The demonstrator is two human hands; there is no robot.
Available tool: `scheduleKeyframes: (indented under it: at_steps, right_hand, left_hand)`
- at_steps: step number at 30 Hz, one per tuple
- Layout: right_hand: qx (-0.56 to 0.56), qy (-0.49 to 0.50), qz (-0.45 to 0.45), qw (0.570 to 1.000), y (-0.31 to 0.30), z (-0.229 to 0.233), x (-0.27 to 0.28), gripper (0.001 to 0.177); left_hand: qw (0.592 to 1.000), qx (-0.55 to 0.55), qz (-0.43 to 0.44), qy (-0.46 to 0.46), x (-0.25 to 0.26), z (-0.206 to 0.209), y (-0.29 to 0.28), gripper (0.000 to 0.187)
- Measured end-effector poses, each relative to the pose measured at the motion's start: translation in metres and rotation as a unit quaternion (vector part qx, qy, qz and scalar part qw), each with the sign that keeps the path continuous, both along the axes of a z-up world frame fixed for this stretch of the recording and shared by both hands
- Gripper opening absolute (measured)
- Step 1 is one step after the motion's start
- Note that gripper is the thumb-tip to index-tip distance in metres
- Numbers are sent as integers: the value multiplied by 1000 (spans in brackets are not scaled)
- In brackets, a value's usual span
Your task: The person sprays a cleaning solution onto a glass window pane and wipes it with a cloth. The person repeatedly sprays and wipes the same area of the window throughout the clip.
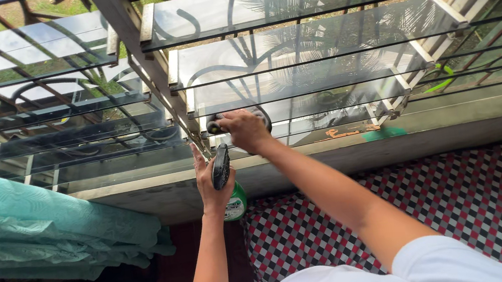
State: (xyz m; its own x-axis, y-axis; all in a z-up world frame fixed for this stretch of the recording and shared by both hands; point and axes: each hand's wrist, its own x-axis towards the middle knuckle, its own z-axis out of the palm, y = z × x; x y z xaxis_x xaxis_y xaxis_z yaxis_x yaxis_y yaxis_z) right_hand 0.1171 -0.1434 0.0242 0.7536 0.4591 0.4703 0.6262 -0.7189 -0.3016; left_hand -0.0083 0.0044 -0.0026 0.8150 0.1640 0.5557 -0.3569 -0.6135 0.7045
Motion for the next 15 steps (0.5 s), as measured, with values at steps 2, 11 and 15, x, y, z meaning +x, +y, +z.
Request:
scheduleKeyframes:
  at_steps: [2,11,15]
  right_hand:
    - [30,-43,46,998,-36,9,-5,32]
    - [-4,-101,-177,979,-251,19,-30,24]
    - [5,-124,-69,990,-152,6,-23,44]
  left_hand:
    - [1000,4,0,3,2,-3,-3,30]
    - [999,-11,-30,-18,1,-9,-7,28]
    - [999,-20,-14,27,-1,-6,-2,29]
